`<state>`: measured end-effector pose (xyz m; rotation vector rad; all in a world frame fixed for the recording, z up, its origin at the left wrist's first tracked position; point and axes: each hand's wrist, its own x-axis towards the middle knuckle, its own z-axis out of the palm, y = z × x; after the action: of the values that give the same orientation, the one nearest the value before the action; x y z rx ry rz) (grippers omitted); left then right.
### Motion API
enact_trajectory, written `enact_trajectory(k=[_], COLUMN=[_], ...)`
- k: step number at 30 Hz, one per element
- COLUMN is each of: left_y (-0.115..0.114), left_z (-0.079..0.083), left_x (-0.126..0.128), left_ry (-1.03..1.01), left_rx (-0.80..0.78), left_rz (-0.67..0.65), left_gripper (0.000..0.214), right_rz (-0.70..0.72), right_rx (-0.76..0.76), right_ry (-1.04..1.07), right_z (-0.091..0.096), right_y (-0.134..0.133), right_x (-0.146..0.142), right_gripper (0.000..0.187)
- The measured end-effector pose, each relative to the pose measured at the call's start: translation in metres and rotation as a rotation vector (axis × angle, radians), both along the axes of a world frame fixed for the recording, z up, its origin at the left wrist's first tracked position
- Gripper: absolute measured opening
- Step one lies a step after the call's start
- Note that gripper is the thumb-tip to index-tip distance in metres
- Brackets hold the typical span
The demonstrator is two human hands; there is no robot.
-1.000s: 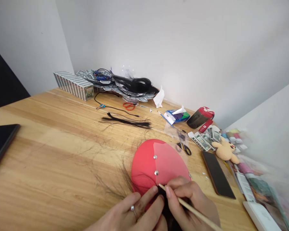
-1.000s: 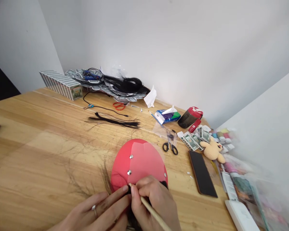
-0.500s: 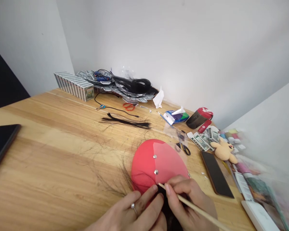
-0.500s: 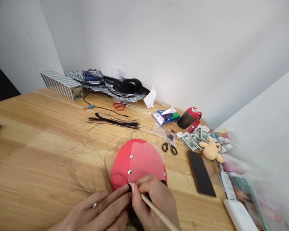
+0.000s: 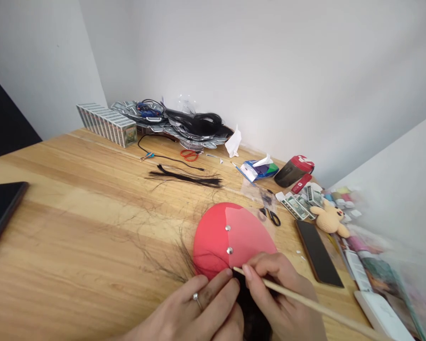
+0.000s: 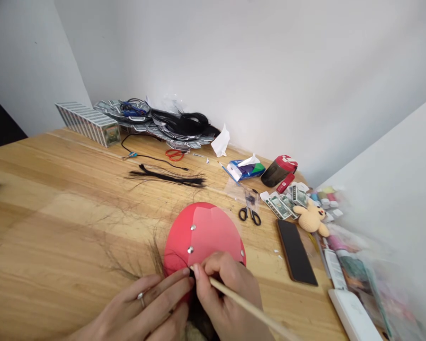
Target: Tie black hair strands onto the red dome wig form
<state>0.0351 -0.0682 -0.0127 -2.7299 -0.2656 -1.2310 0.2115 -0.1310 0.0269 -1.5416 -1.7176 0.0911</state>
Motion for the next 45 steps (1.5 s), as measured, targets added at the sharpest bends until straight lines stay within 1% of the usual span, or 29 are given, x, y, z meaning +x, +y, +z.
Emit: enact_trajectory(k=[4,8,11,15,17,20,22,24,26,29,30,31,32,35,36,37,39,41,45], left_y=[0.000,0.001,0.003,0.004,0.003,0.002,0.001,0.002,0.004,0.010,0.012,0.015,0.016,0.019,0.019,0.019,0.020,0.021,0.024], left_z=[-0.001,-0.002,0.001,0.003,0.001,-0.002,-0.002,0.000,0.005,0.015,0.018,0.021,0.023,0.026,0.026,0.025,0.023,0.020,0.018], left_x=[0.001,0.001,0.000,-0.001,-0.001,-0.002,-0.002,-0.003,-0.004,-0.007,-0.008,-0.009,-0.010,-0.009,-0.009,-0.007,-0.004,-0.001,0.005], left_ry=[-0.011,-0.014,-0.015,0.027,0.044,0.050,0.041,0.012,-0.059,-0.181,-0.208,-0.209,-0.196,-0.092,-0.047,-0.005,0.076,0.132,0.205], left_rx=[-0.015,-0.061,-0.079,-0.032,0.006,0.038,0.039,-0.005,-0.142,-0.395,-0.473,-0.561,-0.662,-1.064,-1.194,-1.308,-1.474,-1.542,-1.496], left_rz=[0.001,-0.014,-0.033,-0.031,-0.014,-0.006,-0.008,-0.025,-0.011,0.102,0.117,0.094,0.035,-0.203,-0.237,-0.242,-0.204,-0.169,-0.116], left_gripper=[0.032,0.042,0.044,0.039,0.037,0.039,0.039,0.037,0.034,0.024,0.022,0.021,0.021,0.024,0.025,0.027,0.031,0.031,0.031], right_rz=[0.012,0.023,0.043,0.069,0.077,0.082,0.081,0.066,0.037,0.003,-0.003,-0.009,-0.013,-0.020,-0.018,-0.013,-0.005,0.010,0.027], right_rx=[-0.016,-0.044,-0.075,-0.114,-0.122,-0.137,-0.153,-0.167,-0.164,-0.134,-0.125,-0.118,-0.115,-0.108,-0.105,-0.104,-0.104,-0.108,-0.088], right_ry=[0.040,0.085,0.149,0.247,0.279,0.313,0.320,0.314,0.297,0.247,0.239,0.239,0.246,0.296,0.313,0.326,0.344,0.358,0.389], right_z=[0.002,0.002,0.002,0.003,0.003,0.003,0.003,0.002,0.003,0.005,0.005,0.005,0.005,0.002,0.001,0.000,-0.002,-0.002,-0.002], right_y=[-0.001,0.000,0.001,0.002,0.002,0.002,0.002,0.002,0.003,0.005,0.006,0.007,0.007,0.009,0.009,0.009,0.008,0.008,0.009], right_x=[0.001,0.002,0.003,0.004,0.004,0.004,0.004,0.005,0.004,0.004,0.003,0.002,0.002,0.001,0.001,0.001,0.002,0.002,0.002], right_gripper=[0.015,0.018,0.021,0.023,0.024,0.026,0.026,0.027,0.028,0.028,0.029,0.029,0.030,0.031,0.031,0.032,0.033,0.033,0.033])
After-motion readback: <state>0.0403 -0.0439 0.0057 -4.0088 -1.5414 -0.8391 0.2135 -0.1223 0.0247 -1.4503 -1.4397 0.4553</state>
